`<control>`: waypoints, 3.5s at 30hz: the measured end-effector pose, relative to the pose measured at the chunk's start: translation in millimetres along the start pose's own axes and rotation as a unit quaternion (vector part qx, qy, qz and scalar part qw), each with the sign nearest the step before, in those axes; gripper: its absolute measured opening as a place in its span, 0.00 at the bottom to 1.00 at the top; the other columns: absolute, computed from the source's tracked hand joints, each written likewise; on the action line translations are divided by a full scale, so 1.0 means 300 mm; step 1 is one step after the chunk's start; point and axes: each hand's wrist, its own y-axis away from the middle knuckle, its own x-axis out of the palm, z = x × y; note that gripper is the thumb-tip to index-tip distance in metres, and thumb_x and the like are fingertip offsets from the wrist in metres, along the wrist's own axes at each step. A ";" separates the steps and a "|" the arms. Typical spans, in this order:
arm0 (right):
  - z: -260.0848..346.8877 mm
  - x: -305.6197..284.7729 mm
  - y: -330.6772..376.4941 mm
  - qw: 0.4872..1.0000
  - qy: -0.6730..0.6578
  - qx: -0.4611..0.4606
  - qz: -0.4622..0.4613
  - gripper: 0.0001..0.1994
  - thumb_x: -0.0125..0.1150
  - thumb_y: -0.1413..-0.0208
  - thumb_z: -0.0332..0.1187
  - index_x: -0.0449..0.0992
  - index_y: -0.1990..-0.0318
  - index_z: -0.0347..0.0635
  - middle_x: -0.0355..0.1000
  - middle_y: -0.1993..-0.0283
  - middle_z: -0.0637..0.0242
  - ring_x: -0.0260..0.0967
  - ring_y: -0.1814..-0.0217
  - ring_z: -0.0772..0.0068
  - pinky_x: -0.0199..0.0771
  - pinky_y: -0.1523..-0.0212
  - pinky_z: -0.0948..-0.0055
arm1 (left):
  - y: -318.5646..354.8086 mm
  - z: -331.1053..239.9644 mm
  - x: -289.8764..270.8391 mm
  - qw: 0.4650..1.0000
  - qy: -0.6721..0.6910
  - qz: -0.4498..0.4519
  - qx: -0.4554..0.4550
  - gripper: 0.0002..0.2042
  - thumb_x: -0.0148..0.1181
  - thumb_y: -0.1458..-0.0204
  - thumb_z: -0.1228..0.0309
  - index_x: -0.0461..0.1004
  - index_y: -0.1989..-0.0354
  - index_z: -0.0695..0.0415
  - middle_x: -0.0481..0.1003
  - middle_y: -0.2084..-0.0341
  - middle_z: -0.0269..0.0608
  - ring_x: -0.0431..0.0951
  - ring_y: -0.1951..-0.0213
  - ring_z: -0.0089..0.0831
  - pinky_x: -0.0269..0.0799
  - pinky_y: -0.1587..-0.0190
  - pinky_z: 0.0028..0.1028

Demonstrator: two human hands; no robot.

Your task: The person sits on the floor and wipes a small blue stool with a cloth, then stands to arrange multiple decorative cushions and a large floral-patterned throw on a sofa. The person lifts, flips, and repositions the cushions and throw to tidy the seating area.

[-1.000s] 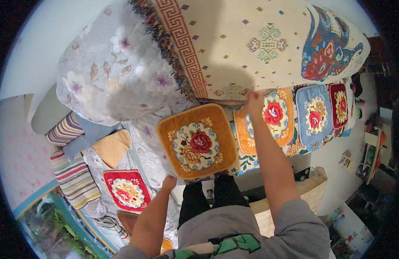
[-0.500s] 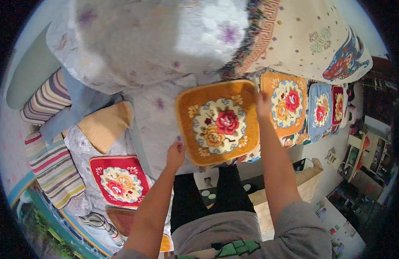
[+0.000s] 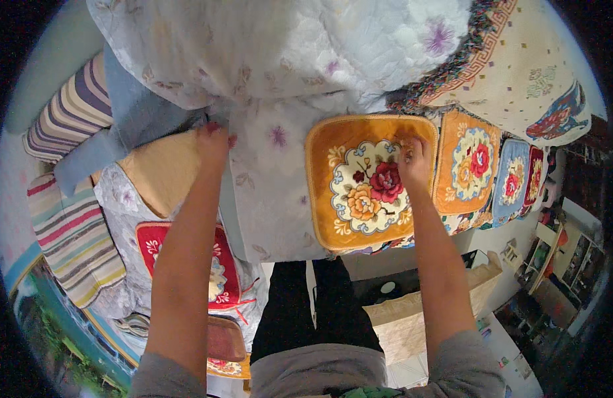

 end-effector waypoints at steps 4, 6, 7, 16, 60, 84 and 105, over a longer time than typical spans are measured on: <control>0.117 0.117 -0.225 0.985 -0.125 -0.040 0.114 0.13 0.56 0.48 0.27 0.73 0.54 0.38 0.72 0.58 0.48 0.70 0.55 0.43 0.72 0.56 0.56 | -0.205 0.005 0.055 0.925 -0.329 0.189 -0.020 0.18 0.62 0.52 0.62 0.73 0.60 0.64 0.75 0.60 0.51 0.77 0.60 0.38 0.75 0.58 0.32; 0.058 0.217 -0.303 0.992 0.032 0.022 0.123 0.15 0.53 0.44 0.37 0.73 0.56 0.36 0.73 0.55 0.45 0.71 0.52 0.44 0.71 0.51 0.57 | -0.266 0.052 0.103 0.895 -0.400 0.184 0.065 0.23 0.60 0.52 0.57 0.73 0.55 0.65 0.74 0.56 0.53 0.76 0.54 0.43 0.72 0.51 0.36; 0.033 0.262 -0.333 0.978 0.125 0.084 0.143 0.17 0.51 0.44 0.41 0.73 0.56 0.36 0.73 0.54 0.45 0.71 0.51 0.45 0.71 0.49 0.56 | -0.302 0.073 0.105 0.873 -0.442 0.181 0.099 0.25 0.59 0.51 0.54 0.73 0.54 0.64 0.74 0.54 0.54 0.75 0.52 0.45 0.70 0.48 0.37; -0.069 0.270 -0.464 0.919 0.187 0.186 0.293 0.27 0.50 0.45 0.54 0.70 0.52 0.37 0.72 0.52 0.42 0.70 0.47 0.47 0.70 0.48 0.52 | -0.228 -0.249 0.054 0.704 -0.688 0.129 0.123 0.18 0.52 0.48 0.54 0.75 0.58 0.55 0.74 0.54 0.54 0.75 0.51 0.47 0.72 0.51 0.46; -0.185 -0.850 0.224 0.850 -0.331 0.400 -0.090 0.17 0.66 0.47 0.34 0.72 0.53 0.38 0.76 0.63 0.67 0.73 0.63 0.75 0.73 0.62 0.75 | 0.441 -0.011 0.323 0.893 -0.262 0.330 0.157 0.20 0.60 0.48 0.63 0.69 0.51 0.62 0.73 0.57 0.49 0.74 0.57 0.41 0.70 0.53 0.37; 0.366 0.073 0.718 0.955 -0.030 0.199 0.218 0.13 0.64 0.54 0.37 0.71 0.64 0.41 0.69 0.64 0.59 0.69 0.58 0.58 0.68 0.62 0.58 | 0.467 -0.499 0.590 0.676 -0.409 0.602 -0.116 0.13 0.59 0.48 0.63 0.74 0.62 0.61 0.76 0.77 0.38 0.72 0.77 0.24 0.66 0.75 0.26; 0.602 0.186 0.409 0.875 -0.393 0.256 0.123 0.10 0.62 0.50 0.32 0.70 0.64 0.39 0.68 0.67 0.55 0.69 0.64 0.53 0.69 0.64 0.62 | 0.068 -0.563 0.382 0.667 -0.603 0.294 0.322 0.17 0.59 0.51 0.65 0.71 0.58 0.66 0.75 0.66 0.62 0.77 0.62 0.52 0.71 0.59 0.46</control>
